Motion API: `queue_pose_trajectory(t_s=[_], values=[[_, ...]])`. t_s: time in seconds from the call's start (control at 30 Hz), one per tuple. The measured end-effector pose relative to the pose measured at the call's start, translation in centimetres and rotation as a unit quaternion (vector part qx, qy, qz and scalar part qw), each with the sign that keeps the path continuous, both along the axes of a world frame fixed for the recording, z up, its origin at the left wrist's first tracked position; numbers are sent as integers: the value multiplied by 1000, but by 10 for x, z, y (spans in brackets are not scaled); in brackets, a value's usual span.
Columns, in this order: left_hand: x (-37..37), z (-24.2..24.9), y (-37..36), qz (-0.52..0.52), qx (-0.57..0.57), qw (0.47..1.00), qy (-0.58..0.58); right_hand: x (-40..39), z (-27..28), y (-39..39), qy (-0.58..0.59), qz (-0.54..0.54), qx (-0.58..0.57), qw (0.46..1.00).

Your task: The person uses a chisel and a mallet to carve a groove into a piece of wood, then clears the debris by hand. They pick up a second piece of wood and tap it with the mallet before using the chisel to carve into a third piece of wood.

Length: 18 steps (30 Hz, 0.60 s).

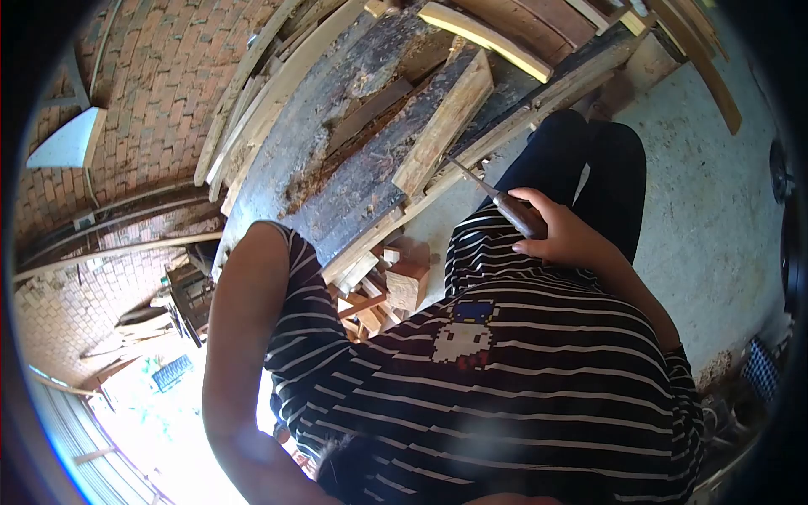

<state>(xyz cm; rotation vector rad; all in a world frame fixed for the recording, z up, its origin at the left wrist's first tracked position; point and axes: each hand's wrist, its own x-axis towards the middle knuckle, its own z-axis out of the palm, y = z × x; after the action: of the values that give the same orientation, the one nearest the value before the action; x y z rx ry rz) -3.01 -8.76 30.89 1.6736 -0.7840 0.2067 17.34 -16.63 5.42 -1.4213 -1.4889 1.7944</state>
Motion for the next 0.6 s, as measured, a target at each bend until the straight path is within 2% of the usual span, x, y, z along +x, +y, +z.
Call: queue_pose_trajectory(t_s=[0.03,0.1,0.13,0.2,0.3,0.43,0.6], values=[[-1,-1,0,6,-4,1000,1,-2,-6,-3,1,11,-1,1000],[-3,-3,0,16,-12,1000,-2,-5,-18,-7,-6,-17,114,993],[-4,-4,0,21,-16,1000,-3,-4,-21,-8,-5,-7,114,993],[-7,-6,1,30,-24,999,-7,-5,-20,-7,-30,-20,21,999],[-9,-7,3,43,-34,998,-6,-7,-15,-4,-40,-34,-28,998],[-10,-11,8,52,-49,997,-6,-8,-17,-2,-68,-36,40,996],[-11,-40,19,53,-101,993,-39,-5,-27,-3,-74,-23,46,996]])
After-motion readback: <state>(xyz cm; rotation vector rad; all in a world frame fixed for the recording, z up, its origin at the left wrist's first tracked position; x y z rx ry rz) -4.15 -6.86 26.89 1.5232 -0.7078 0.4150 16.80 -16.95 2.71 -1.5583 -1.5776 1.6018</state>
